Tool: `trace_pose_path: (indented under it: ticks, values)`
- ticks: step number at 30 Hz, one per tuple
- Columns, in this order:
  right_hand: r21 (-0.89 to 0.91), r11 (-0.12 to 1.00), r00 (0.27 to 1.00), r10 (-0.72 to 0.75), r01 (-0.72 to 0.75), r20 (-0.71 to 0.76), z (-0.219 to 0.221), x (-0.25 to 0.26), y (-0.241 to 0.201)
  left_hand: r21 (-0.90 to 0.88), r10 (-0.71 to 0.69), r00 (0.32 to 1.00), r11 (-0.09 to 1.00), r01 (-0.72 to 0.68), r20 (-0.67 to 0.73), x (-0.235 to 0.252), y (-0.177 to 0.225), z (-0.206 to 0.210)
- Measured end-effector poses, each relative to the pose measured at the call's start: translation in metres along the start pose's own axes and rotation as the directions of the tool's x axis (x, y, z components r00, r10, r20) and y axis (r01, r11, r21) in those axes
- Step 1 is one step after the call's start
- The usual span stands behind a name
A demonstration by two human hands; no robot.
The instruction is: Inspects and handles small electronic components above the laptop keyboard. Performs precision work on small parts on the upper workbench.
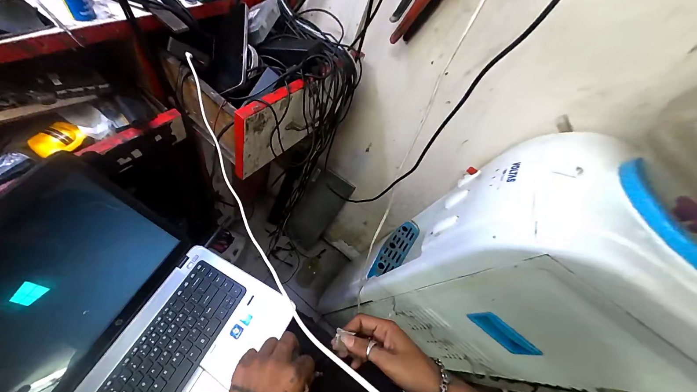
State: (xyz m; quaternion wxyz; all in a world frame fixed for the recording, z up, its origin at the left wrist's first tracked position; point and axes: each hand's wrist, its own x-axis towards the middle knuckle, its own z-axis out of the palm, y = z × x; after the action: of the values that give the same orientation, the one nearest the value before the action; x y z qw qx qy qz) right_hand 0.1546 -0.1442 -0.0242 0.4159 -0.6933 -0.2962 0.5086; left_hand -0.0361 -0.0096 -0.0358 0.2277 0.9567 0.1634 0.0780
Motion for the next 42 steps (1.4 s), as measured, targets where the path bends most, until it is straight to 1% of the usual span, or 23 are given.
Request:
trace_pose_path:
  ticks: [1, 2, 3, 4, 5, 6, 10, 12, 14, 16, 19, 22, 25, 28, 30, 33, 36, 39, 42]
  values:
    - [-0.175, 0.982, 0.997, -0.068, 0.071, 0.020, -0.001, 0.000, 0.003, 0.085, 0.008, 0.997, 0.996, -0.001, -0.082, 0.001, 0.003, 0.009]
    - [-0.331, 0.932, 0.989, -0.134, 0.149, 0.067, -0.003, 0.000, 0.006, 0.152, 0.025, 0.987, 0.988, 0.000, -0.159, 0.002, 0.005, 0.018]
    - [-0.438, 0.869, 0.973, -0.194, 0.228, 0.122, -0.003, -0.001, 0.009, 0.208, 0.051, 0.974, 0.978, -0.003, -0.222, 0.004, 0.006, 0.026]
    - [-0.496, 0.817, 0.955, -0.241, 0.295, 0.170, -0.002, -0.002, 0.012, 0.251, 0.079, 0.960, 0.968, -0.009, -0.268, 0.006, 0.005, 0.032]
    - [-0.523, 0.783, 0.941, -0.275, 0.338, 0.198, -0.001, -0.003, 0.014, 0.282, 0.111, 0.946, 0.959, -0.022, -0.306, 0.006, 0.003, 0.037]
    - [-0.535, 0.765, 0.933, -0.301, 0.359, 0.195, 0.000, -0.003, 0.016, 0.302, 0.141, 0.929, 0.953, -0.033, -0.342, 0.007, 0.000, 0.040]
    - [-0.565, 0.735, 0.916, -0.389, 0.374, 0.100, 0.005, -0.002, 0.022, 0.329, 0.191, 0.875, 0.944, -0.039, -0.445, 0.005, 0.001, 0.041]
    - [-0.566, 0.709, 0.886, -0.455, 0.421, 0.089, 0.008, -0.002, 0.028, 0.304, 0.195, 0.890, 0.950, -0.067, -0.413, 0.003, 0.004, 0.037]
    - [-0.568, 0.673, 0.849, -0.520, 0.473, 0.092, 0.011, 0.001, 0.033, 0.285, 0.205, 0.917, 0.953, -0.107, -0.343, 0.002, 0.008, 0.032]
    - [-0.594, 0.636, 0.831, -0.545, 0.493, 0.106, 0.013, 0.004, 0.034, 0.306, 0.182, 0.945, 0.947, -0.094, -0.273, 0.004, 0.011, 0.029]
    - [-0.623, 0.642, 0.861, -0.497, 0.447, 0.105, 0.016, 0.000, 0.025, 0.337, 0.123, 0.965, 0.941, -0.040, -0.230, 0.015, 0.012, 0.030]
    - [-0.623, 0.674, 0.881, -0.471, 0.397, 0.052, 0.019, -0.003, 0.019, 0.338, 0.094, 0.970, 0.941, -0.013, -0.224, 0.023, 0.011, 0.034]
    - [-0.621, 0.675, 0.882, -0.467, 0.398, 0.059, 0.018, -0.005, 0.020, 0.333, 0.069, 0.977, 0.943, 0.002, -0.203, 0.021, 0.010, 0.036]
    - [-0.632, 0.635, 0.861, -0.497, 0.444, 0.106, 0.020, -0.005, 0.023, 0.360, 0.041, 0.982, 0.933, 0.029, -0.186, 0.019, 0.011, 0.030]
    - [-0.643, 0.617, 0.851, -0.515, 0.452, 0.103, 0.021, -0.005, 0.025, 0.403, 0.019, 0.988, 0.914, 0.044, -0.153, 0.022, 0.015, 0.027]
    - [-0.624, 0.647, 0.855, -0.514, 0.438, 0.068, 0.020, -0.006, 0.025, 0.401, -0.033, 0.998, 0.915, 0.053, -0.057, 0.026, 0.019, 0.021]
    - [-0.604, 0.676, 0.862, -0.505, 0.422, 0.037, 0.017, -0.005, 0.025, 0.378, -0.084, 0.996, 0.922, 0.080, -0.007, 0.029, 0.021, 0.021]
    - [-0.596, 0.701, 0.878, -0.479, 0.391, 0.013, 0.016, -0.006, 0.025, 0.342, -0.107, 0.994, 0.935, 0.095, 0.017, 0.033, 0.021, 0.027]
    - [-0.585, 0.720, 0.886, -0.464, 0.373, -0.006, 0.015, -0.007, 0.026, 0.355, -0.091, 0.996, 0.931, 0.083, 0.005, 0.035, 0.023, 0.029]
